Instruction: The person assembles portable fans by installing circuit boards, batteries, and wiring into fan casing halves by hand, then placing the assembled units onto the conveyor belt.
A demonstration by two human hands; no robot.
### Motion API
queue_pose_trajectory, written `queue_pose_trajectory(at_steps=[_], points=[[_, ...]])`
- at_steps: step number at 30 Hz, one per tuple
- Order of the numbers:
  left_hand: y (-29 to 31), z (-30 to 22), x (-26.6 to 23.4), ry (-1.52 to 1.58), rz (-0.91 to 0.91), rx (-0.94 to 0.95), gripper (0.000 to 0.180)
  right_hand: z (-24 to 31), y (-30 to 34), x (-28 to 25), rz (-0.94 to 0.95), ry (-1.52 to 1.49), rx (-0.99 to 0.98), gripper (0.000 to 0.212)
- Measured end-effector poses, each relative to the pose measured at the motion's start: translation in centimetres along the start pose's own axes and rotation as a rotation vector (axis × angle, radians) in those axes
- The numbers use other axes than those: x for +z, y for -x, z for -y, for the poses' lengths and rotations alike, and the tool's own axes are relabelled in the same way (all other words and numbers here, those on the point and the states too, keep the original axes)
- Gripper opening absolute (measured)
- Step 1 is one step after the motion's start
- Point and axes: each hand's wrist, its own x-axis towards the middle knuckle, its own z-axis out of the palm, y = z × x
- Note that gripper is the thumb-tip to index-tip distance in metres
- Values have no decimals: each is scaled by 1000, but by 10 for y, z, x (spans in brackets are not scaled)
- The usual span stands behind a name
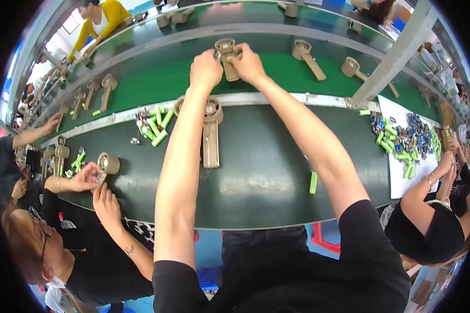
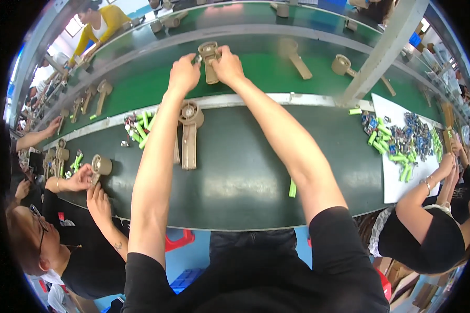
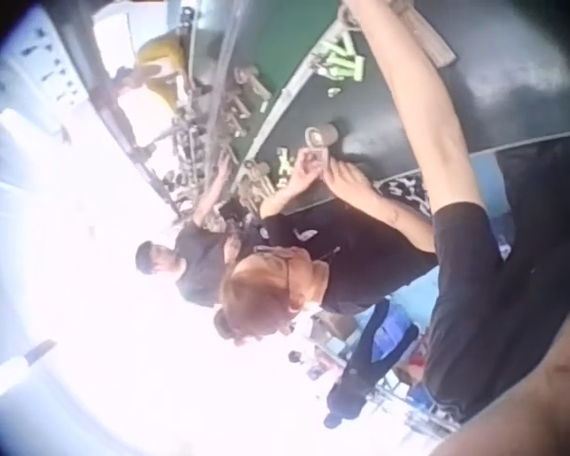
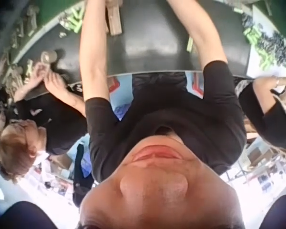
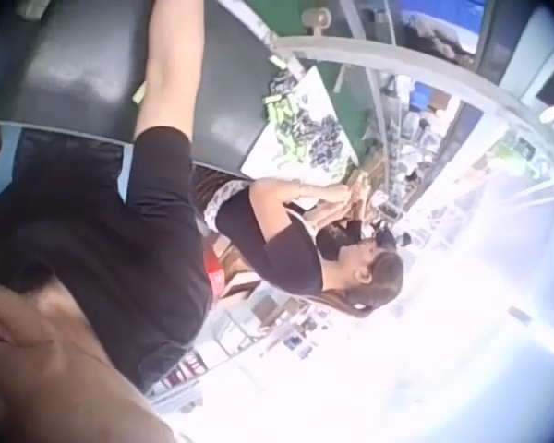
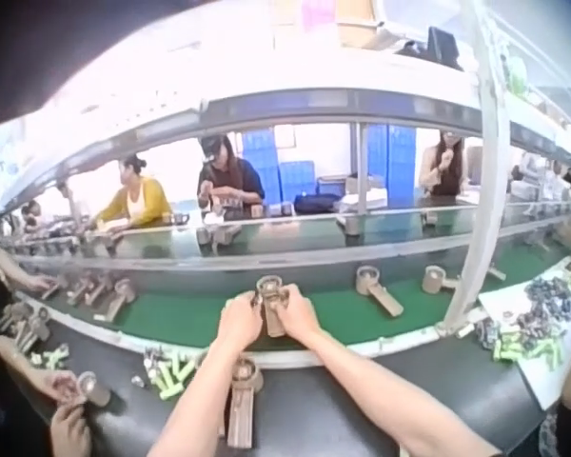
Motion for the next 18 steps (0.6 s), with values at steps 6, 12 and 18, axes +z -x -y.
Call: queue_pose_trajectory(at_steps=[6, 12, 18], points=[[41, 28, -39, -125, 11, -43, 38, -22, 10, -64, -206, 620, -201, 31], [92, -7, -52, 177, -140, 108, 29, -116, 18, -171, 118, 296, 357, 29], [140, -37, -41, 463, -44, 53, 42, -29, 126, -158, 90, -354, 384, 26]])
